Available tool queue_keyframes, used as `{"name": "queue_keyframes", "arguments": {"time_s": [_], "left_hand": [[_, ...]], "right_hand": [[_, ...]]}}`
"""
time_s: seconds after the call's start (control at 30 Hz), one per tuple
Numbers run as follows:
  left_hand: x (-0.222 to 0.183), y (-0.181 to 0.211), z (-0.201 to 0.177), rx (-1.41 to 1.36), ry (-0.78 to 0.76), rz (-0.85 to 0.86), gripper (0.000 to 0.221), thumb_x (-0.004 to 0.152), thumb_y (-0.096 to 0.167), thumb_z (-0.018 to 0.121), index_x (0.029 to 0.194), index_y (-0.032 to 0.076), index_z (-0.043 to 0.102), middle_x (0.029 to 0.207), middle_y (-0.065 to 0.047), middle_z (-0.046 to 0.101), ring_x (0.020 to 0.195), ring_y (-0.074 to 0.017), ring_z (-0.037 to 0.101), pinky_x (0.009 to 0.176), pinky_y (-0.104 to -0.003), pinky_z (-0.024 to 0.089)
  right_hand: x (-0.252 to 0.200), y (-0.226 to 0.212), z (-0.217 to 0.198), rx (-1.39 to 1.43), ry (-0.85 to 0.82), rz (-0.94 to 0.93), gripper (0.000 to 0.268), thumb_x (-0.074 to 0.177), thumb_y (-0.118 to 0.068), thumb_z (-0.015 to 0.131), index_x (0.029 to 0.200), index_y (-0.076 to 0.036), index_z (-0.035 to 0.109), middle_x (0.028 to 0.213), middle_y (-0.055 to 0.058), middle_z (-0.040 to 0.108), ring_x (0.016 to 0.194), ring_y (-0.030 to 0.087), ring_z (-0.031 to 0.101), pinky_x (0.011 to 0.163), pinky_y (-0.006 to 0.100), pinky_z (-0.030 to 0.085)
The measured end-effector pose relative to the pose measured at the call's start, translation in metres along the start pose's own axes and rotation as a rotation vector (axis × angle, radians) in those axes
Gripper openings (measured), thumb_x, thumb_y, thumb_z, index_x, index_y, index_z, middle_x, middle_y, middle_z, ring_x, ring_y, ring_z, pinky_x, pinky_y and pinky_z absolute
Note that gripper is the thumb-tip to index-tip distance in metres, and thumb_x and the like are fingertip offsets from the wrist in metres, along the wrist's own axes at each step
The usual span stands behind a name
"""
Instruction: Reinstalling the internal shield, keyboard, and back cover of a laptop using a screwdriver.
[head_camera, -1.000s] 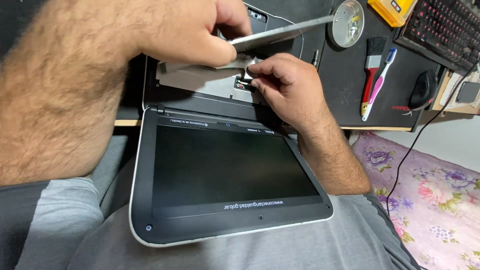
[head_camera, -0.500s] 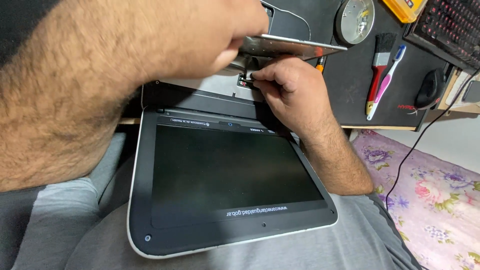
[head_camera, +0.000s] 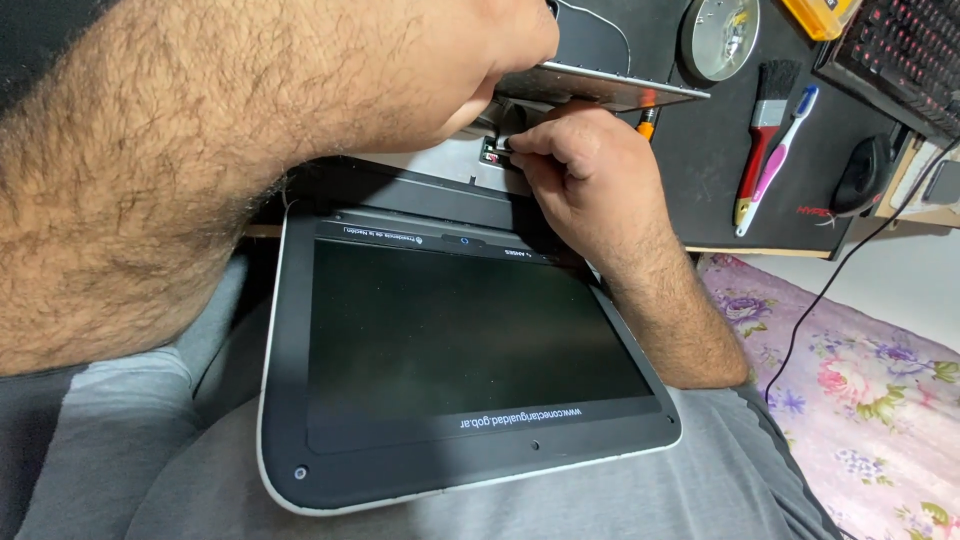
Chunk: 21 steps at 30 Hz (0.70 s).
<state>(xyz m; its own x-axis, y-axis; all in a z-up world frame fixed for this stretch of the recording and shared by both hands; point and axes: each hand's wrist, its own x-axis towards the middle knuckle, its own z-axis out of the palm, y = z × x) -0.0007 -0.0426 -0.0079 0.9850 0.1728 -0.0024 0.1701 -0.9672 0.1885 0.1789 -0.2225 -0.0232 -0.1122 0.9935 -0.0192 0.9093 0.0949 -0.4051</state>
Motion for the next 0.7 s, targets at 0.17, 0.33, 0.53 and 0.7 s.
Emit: {"name": "queue_keyframes", "arguments": {"time_s": [0.17, 0.33, 0.53, 0.7], "left_hand": [[0.000, 0.001, 0.000, -0.022, -0.004, -0.017, 0.008, 0.095, 0.029, 0.060, 0.093, 0.023, 0.064, 0.064, 0.000, 0.063, 0.049, -0.0231, 0.059, 0.041, -0.041, 0.045], [-0.002, 0.000, 0.006, 0.011, 0.028, -0.011, 0.008, 0.097, 0.031, 0.060, 0.096, 0.024, 0.064, 0.065, 0.002, 0.062, 0.050, -0.0213, 0.059, 0.041, -0.040, 0.045], [0.001, -0.002, 0.013, 0.043, 0.053, 0.003, 0.009, 0.097, 0.029, 0.060, 0.090, 0.023, 0.061, 0.059, 0.004, 0.055, 0.047, -0.0181, 0.051, 0.040, -0.038, 0.040], [0.006, -0.006, 0.030, 0.074, 0.073, 0.014, 0.012, 0.096, 0.027, 0.060, 0.085, 0.023, 0.059, 0.054, 0.005, 0.049, 0.044, -0.0156, 0.044, 0.039, -0.036, 0.036]], "right_hand": [[0.004, -0.005, -0.001, -0.024, -0.020, -0.019, 0.013, 0.092, 0.000, 0.073, 0.103, -0.006, 0.076, 0.097, 0.010, 0.072, 0.093, 0.030, 0.067, 0.074, 0.040, 0.055], [0.001, -0.005, -0.001, -0.046, 0.014, -0.079, 0.013, 0.093, 0.003, 0.075, 0.103, -0.004, 0.075, 0.098, 0.011, 0.070, 0.090, 0.032, 0.067, 0.068, 0.042, 0.054], [0.000, -0.001, 0.000, -0.018, 0.042, -0.144, 0.015, 0.095, 0.009, 0.072, 0.105, -0.003, 0.071, 0.100, 0.013, 0.067, 0.091, 0.034, 0.065, 0.066, 0.043, 0.052], [0.001, -0.001, -0.001, -0.004, 0.047, -0.155, 0.016, 0.094, 0.013, 0.068, 0.100, -0.002, 0.067, 0.096, 0.012, 0.065, 0.087, 0.033, 0.062, 0.065, 0.042, 0.048]]}}
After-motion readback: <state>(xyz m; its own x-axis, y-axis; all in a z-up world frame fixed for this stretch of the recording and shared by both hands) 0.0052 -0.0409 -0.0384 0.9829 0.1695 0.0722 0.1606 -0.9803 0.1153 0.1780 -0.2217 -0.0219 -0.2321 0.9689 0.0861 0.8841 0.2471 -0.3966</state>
